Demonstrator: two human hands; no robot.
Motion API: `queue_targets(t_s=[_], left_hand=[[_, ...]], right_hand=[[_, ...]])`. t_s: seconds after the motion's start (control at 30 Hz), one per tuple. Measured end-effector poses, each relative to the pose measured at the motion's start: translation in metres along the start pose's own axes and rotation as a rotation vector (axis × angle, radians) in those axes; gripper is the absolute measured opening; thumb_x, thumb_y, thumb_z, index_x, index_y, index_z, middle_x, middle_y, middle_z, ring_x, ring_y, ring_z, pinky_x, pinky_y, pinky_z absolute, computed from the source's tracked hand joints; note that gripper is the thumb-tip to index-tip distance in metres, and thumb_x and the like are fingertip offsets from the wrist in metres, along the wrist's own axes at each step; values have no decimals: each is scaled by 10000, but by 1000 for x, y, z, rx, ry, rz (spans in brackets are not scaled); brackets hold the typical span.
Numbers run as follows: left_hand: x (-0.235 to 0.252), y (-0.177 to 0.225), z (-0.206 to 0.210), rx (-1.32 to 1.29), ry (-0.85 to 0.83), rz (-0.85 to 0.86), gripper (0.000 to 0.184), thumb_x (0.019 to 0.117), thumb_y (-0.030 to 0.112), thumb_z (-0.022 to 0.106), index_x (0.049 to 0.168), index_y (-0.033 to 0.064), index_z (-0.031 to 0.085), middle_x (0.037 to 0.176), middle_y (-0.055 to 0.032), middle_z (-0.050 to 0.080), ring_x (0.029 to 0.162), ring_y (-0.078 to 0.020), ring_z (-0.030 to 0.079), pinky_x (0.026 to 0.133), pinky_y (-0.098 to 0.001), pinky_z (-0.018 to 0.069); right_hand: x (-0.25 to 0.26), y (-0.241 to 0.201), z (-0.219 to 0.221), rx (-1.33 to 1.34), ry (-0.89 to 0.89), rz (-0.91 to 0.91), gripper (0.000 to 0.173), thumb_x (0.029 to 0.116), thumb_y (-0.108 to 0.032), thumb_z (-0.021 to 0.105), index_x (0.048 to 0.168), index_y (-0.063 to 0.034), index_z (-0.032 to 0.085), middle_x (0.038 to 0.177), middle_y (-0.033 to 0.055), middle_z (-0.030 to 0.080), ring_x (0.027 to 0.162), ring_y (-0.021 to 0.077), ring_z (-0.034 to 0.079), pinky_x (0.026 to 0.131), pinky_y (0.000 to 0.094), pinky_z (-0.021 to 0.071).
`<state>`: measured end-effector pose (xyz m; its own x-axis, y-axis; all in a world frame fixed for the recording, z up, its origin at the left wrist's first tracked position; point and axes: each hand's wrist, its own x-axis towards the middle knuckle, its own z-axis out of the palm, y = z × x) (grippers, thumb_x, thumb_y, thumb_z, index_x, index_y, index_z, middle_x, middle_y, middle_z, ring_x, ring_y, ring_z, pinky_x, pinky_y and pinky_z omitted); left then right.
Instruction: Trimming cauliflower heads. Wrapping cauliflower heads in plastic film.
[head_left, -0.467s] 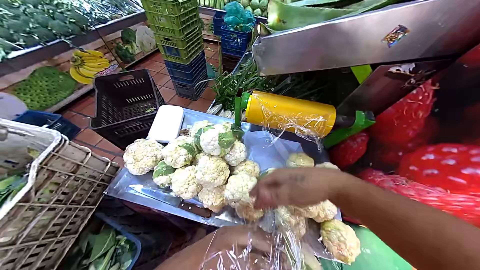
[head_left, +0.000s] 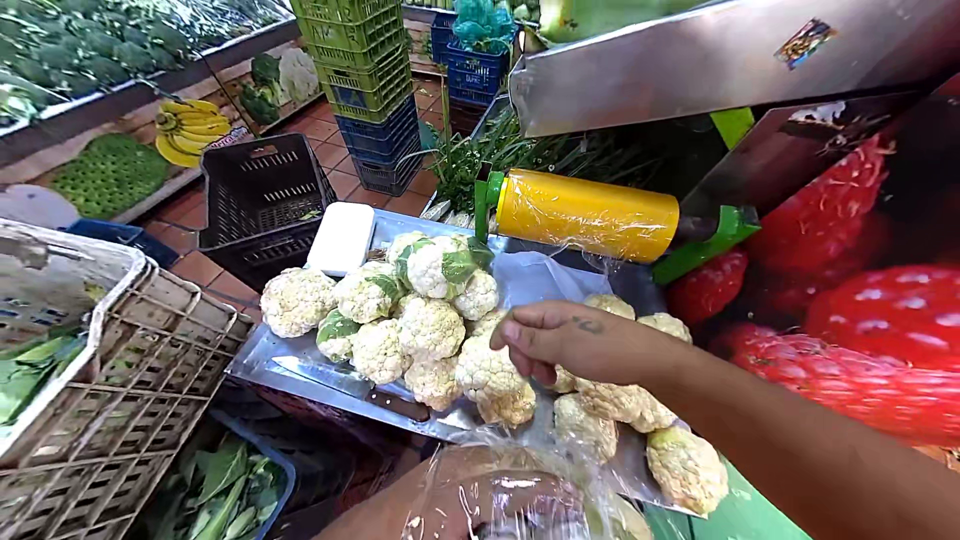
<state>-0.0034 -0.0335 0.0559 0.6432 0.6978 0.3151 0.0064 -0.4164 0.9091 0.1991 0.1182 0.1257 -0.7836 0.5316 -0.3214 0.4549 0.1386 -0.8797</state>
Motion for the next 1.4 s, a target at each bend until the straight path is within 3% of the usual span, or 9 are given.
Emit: queue_targets(t_s=[0.2,0.37,0.67,0.8,0.93,1.03,1.13,1.27,1.4], left_hand=[[-3,-4,0,10,41,15,599,889,456,751,1275,11,647,1231,-158,692,1206,-170,631,1071,-348,494],[0,10,-4,-11,48,-31,550,863,454,767,1151,-8,689,1120,-196,714,1112,-195,669,994,-370,534],[-16,-38,3,-52,86,81,464,957,420,691,1229,46,731,1221,-106,730,1185,-147,668,1060,-360,525],[-11,-33,-3,-309,85,60,389,981,323,680,1206,8,719,1290,-133,697,1294,-213,608,1144,-413,469],[-15,-24,0,-155,236,-126,451,975,438,630,1110,25,752,1149,-34,752,1147,-2,639,1044,-229,486],[-15,-30,1,-326,240,-98,421,1015,390,592,1183,36,747,1219,-4,737,1187,5,625,1071,-220,475],[-23,-51,-3,-417,194,-16,445,1027,438,565,1280,103,711,1317,30,692,1235,-27,609,1090,-254,475],[-34,-30,7,-258,430,-166,337,931,379,708,1140,125,781,1138,38,763,1102,-1,670,1010,-235,524],[-68,-40,-30,-167,728,-327,170,901,256,752,1044,171,787,1028,-4,771,941,-137,731,843,-343,614]], right_hand=[[-10,-17,5,-130,-537,129,588,1057,-533,423,1342,-55,610,1227,85,665,1121,133,627,995,414,499],[-11,-32,22,36,-447,25,127,1028,-176,599,1046,-51,616,901,15,632,786,53,608,718,247,523],[15,-16,26,-185,243,-347,175,1068,-218,526,995,-102,635,654,-22,530,521,75,490,458,244,424],[53,64,70,-99,66,-263,291,1077,-267,500,1013,-26,650,805,73,624,711,154,608,670,366,528],[60,131,119,212,-177,-262,282,1059,-188,511,1007,58,637,828,58,591,732,70,537,693,261,456],[29,68,118,173,-183,172,248,989,140,418,1115,172,628,986,170,663,858,83,580,852,223,466],[11,70,92,380,-286,-99,348,971,158,348,1262,295,479,1197,366,602,1080,183,605,970,229,447],[25,91,95,288,-357,-77,195,1027,-44,458,1072,72,609,927,52,598,819,24,542,773,220,467],[26,91,87,107,-369,2,306,1092,-240,461,996,4,619,831,52,531,731,108,487,685,309,420]])
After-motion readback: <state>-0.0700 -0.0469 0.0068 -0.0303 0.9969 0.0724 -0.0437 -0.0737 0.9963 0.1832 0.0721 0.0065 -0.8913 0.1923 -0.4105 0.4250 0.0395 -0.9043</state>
